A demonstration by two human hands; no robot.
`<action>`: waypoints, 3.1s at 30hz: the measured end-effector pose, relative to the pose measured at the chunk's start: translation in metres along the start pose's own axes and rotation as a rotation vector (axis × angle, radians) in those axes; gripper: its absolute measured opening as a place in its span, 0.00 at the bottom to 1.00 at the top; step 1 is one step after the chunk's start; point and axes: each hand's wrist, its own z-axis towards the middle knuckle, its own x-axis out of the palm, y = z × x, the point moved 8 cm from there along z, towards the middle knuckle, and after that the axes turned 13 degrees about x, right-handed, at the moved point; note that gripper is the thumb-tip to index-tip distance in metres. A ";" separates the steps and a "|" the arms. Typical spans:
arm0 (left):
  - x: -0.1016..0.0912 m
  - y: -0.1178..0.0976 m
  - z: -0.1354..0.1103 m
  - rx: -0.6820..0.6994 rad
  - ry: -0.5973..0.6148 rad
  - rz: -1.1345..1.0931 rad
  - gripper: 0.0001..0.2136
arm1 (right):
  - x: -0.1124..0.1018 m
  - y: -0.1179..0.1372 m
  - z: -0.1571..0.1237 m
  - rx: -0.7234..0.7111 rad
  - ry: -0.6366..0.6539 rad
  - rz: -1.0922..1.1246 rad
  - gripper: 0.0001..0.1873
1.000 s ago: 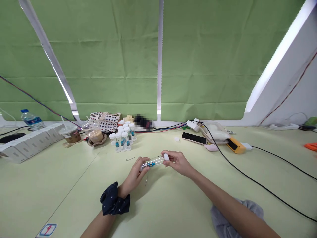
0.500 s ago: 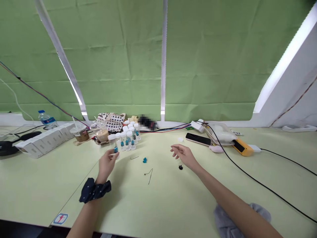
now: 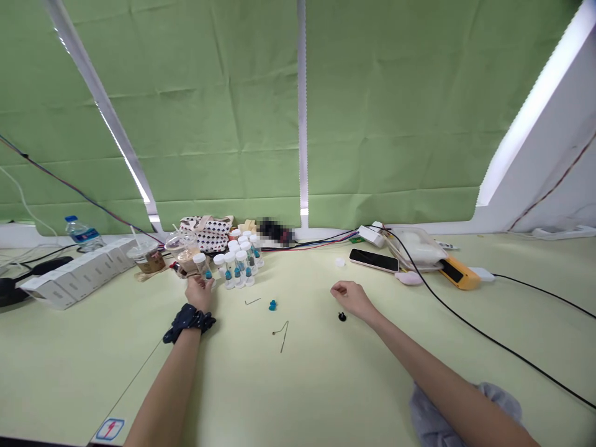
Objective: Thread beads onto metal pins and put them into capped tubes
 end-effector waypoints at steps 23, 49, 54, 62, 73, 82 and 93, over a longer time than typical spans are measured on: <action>0.042 -0.032 0.016 0.319 0.219 0.250 0.14 | 0.006 -0.019 0.010 0.046 -0.123 -0.242 0.10; 0.010 -0.042 -0.005 0.425 0.181 0.309 0.04 | 0.008 -0.018 0.007 -0.012 -0.112 -0.270 0.09; -0.009 -0.034 -0.025 0.369 0.359 0.312 0.08 | 0.009 -0.018 0.007 -0.006 -0.114 -0.281 0.09; -0.035 -0.081 -0.089 0.402 0.672 0.139 0.12 | 0.012 -0.003 -0.002 0.018 -0.064 -0.370 0.11; -0.011 -0.164 -0.101 0.597 0.450 0.088 0.16 | 0.074 0.099 -0.087 -0.574 0.285 -0.268 0.15; 0.012 -0.218 -0.101 0.790 0.543 -0.013 0.13 | 0.119 0.097 -0.053 -0.337 0.360 -0.167 0.10; 0.015 -0.239 -0.113 0.714 0.584 -0.360 0.07 | 0.099 0.082 -0.048 -0.296 0.393 0.104 0.08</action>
